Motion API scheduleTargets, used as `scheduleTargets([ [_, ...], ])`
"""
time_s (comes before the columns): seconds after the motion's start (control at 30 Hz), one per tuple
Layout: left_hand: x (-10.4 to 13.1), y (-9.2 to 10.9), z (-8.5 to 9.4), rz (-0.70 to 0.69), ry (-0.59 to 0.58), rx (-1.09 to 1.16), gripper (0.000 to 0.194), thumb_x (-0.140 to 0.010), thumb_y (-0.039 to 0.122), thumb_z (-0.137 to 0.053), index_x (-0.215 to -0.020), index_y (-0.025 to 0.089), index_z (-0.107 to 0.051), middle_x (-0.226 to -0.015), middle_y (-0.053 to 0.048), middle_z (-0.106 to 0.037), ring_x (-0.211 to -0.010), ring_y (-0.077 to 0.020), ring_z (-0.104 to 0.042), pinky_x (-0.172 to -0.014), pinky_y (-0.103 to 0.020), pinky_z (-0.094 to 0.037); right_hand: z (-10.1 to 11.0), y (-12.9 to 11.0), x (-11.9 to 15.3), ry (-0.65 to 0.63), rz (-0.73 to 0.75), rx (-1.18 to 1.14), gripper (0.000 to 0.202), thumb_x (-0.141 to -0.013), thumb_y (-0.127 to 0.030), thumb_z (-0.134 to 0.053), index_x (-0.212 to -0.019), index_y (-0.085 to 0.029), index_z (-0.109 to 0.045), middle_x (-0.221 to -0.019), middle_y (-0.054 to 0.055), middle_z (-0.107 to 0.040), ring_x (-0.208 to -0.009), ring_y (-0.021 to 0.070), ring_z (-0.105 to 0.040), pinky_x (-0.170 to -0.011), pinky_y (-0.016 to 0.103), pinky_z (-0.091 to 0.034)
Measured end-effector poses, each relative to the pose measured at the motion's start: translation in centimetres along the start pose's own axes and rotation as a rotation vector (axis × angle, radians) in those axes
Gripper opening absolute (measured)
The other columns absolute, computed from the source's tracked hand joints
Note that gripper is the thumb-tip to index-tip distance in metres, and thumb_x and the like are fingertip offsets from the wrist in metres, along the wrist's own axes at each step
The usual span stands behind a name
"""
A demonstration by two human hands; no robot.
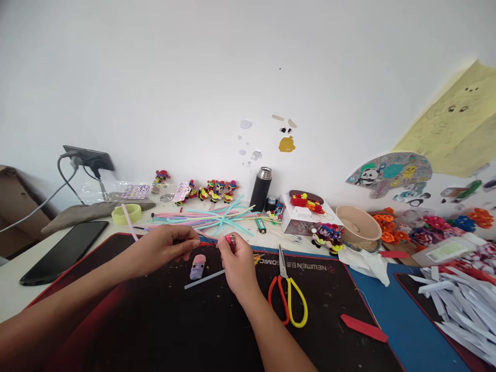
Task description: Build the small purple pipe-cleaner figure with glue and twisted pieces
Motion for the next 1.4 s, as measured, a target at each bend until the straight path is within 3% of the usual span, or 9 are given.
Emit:
scheduleTargets([
  [0.33, 0.0, -0.1, -0.2, 0.004, -0.022, 0.023, 0.041, -0.098, 0.057, -0.052, -0.083, 0.021, -0.065, -0.07, 0.001, -0.066, -0.062, -0.0171, -0.059, -0.061, -0.027, -0.042, 0.9, 0.1, -0.3, 0.076, 0.036, 0.113, 0.04, -0.09, -0.057, -0.065, -0.075, -0.024, -0.048, -0.057, -0.009, -0.033, -0.048, 0.0106, -0.027, -0.044, 0.024, -0.022],
  [0.53, 0.2, 0.7, -0.5, -0.031, -0.019, 0.126, 0.039, -0.092, 0.057, -0.062, -0.103, 0.022, -0.071, -0.08, 0.0, -0.071, -0.07, -0.0184, -0.062, -0.063, -0.026, -0.044, 1.0, -0.1, -0.2, 0.076, 0.045, 0.135, 0.04, -0.091, -0.057, -0.064, -0.074, -0.025, -0.046, -0.057, -0.009, -0.033, -0.049, 0.0113, -0.027, -0.045, 0.025, -0.022],
  [0.67, 0.2, 1.0, -0.5, -0.037, 0.01, 0.058, 0.03, -0.092, 0.049, -0.063, -0.094, 0.021, -0.072, -0.077, 0.0, -0.071, -0.069, -0.0176, -0.06, -0.063, -0.025, -0.042, 1.0, -0.2, -0.1, 0.076, 0.043, 0.132, 0.041, -0.091, -0.055, -0.064, -0.073, -0.025, -0.044, -0.057, -0.009, -0.032, -0.049, 0.0112, -0.028, -0.045, 0.025, -0.023],
  [0.87, 0.2, 1.1, -0.1, -0.049, 0.039, -0.055, 0.034, -0.094, 0.047, -0.057, -0.085, 0.02, -0.075, -0.072, 0.0, -0.069, -0.065, -0.0159, -0.056, -0.061, -0.025, -0.037, 0.6, 0.0, -0.1, 0.044, 0.028, 0.084, 0.04, -0.09, -0.057, -0.066, -0.074, -0.024, -0.051, -0.055, -0.009, -0.033, -0.047, 0.0106, -0.027, -0.044, 0.024, -0.022],
  [1.03, 0.3, 1.2, 0.2, -0.042, 0.051, 0.012, 0.033, -0.094, 0.047, -0.058, -0.082, 0.019, -0.07, -0.069, 0.001, -0.066, -0.063, -0.0149, -0.054, -0.059, -0.025, -0.037, 0.0, -0.2, -0.1, 0.002, -0.014, -0.039, 0.042, -0.086, -0.06, -0.069, -0.077, -0.021, -0.058, -0.055, -0.01, -0.032, -0.045, 0.0087, -0.025, -0.043, 0.023, -0.019],
  [1.17, 0.2, 0.7, 0.6, -0.018, 0.075, 0.027, 0.034, -0.094, 0.048, -0.058, -0.079, 0.02, -0.068, -0.068, 0.002, -0.064, -0.062, -0.0151, -0.054, -0.06, -0.025, -0.038, 0.5, -0.3, -0.2, 0.049, -0.048, -0.135, 0.041, -0.084, -0.059, -0.072, -0.079, -0.02, -0.059, -0.056, -0.011, -0.03, -0.046, 0.0076, -0.022, -0.043, 0.023, -0.016],
  [1.4, 0.1, 0.2, 0.5, -0.017, 0.091, 0.021, 0.036, -0.094, 0.051, -0.059, -0.081, 0.019, -0.068, -0.066, 0.002, -0.062, -0.062, -0.0154, -0.052, -0.059, -0.025, -0.036, 0.3, -0.5, -0.2, 0.027, -0.051, -0.145, 0.042, -0.084, -0.06, -0.072, -0.088, -0.02, -0.063, -0.057, -0.011, -0.033, -0.046, 0.0077, -0.022, -0.043, 0.022, -0.016],
])
Point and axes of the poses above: each hand's wrist, its own x-axis away from the middle knuckle, its own z-axis out of the back of the hand, y = z × x, the point moved 8 cm from there along -x, towards the middle knuckle
